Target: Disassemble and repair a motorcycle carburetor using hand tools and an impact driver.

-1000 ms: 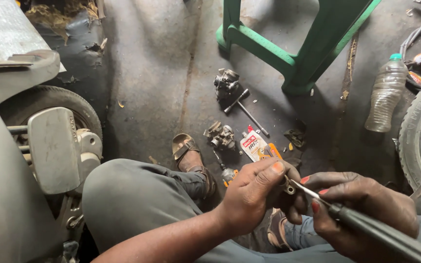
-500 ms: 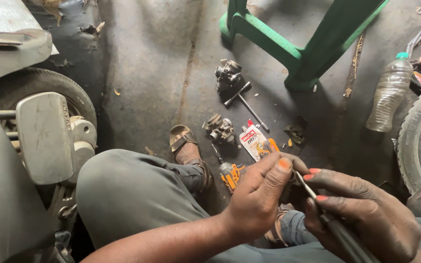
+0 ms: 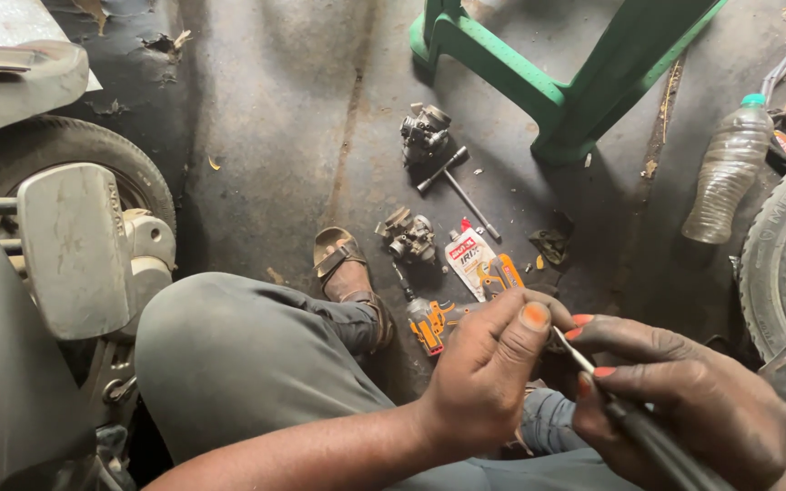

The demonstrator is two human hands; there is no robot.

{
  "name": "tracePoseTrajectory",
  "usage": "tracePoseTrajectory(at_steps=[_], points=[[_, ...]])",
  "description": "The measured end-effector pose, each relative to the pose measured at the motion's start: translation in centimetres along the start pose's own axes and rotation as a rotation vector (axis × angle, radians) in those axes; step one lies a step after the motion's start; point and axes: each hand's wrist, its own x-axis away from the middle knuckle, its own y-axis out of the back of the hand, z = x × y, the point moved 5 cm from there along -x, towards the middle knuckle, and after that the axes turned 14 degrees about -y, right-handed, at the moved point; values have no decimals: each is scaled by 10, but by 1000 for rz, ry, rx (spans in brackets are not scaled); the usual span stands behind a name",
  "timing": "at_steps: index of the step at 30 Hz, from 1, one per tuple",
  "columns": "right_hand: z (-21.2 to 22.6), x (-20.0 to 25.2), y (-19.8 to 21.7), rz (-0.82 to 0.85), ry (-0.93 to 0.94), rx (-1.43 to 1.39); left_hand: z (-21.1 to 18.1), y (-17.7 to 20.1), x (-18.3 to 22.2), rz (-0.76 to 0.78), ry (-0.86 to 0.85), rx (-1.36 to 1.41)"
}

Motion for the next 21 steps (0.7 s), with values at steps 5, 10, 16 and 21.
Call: tracePoseTrajectory(at_steps=[5, 10, 16, 21], points=[[34, -17, 1, -60, 237, 114, -7, 1, -2, 2, -93, -218], [33, -19, 2, -62, 211, 102, 8, 4, 3, 10, 25, 170], [-7, -6, -9, 160, -44, -93, 9, 5, 1, 8, 34, 144], [-1, -4, -14, 75, -51, -62, 8, 5, -2, 9, 44, 168]])
